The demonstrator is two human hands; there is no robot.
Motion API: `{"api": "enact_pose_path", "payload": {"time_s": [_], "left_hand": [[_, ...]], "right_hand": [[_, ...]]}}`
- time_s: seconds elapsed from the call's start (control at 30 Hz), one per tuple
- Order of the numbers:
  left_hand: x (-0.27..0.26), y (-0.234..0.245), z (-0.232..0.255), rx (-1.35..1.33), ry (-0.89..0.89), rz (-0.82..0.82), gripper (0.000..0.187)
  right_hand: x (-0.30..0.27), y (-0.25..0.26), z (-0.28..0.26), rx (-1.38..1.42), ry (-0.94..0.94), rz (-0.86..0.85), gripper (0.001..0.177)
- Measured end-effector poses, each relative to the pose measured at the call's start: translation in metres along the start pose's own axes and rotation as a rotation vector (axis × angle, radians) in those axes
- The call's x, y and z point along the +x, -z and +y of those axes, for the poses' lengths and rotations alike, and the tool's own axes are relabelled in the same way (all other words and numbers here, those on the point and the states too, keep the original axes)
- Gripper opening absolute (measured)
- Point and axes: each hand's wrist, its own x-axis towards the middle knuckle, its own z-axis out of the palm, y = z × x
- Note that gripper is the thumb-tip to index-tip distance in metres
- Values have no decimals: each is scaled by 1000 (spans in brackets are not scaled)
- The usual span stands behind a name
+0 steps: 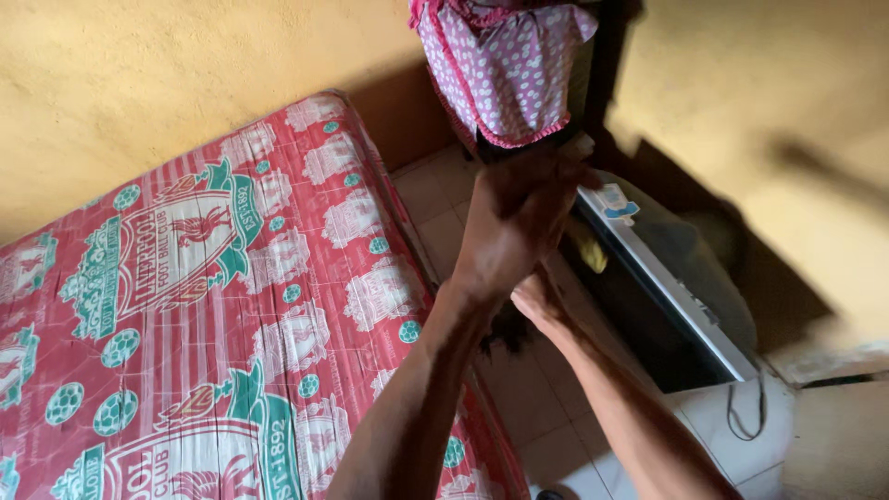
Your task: The person picks up a detached mop head and a pole, then uses a yellow cord to tie and secure the mop head back onto the end of the pole.
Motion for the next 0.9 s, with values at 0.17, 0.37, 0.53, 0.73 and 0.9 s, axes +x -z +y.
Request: {"api": "enact_pose_path", "payload": {"time_s": [0.17,0.37,0.53,0.73,0.9], "left_hand": [[25,-16,10,-195,40,-31,22],[-9,-8,-48,-320,151,31,23],[-15,17,-40,-287,217,97,22],[1,48,30,-27,58,146,26],[3,54,38,223,-114,164,27]], "right_hand": [[-65,77,-62,-317,-652,-109,20],[-150,107,-61,-642,-597,-80,24],[-138,76,-57,-620,-706,-115,29],[-53,16,-55,-394,-369,-138,32],[14,-40,-15,-91,-452,-169,47]]}}
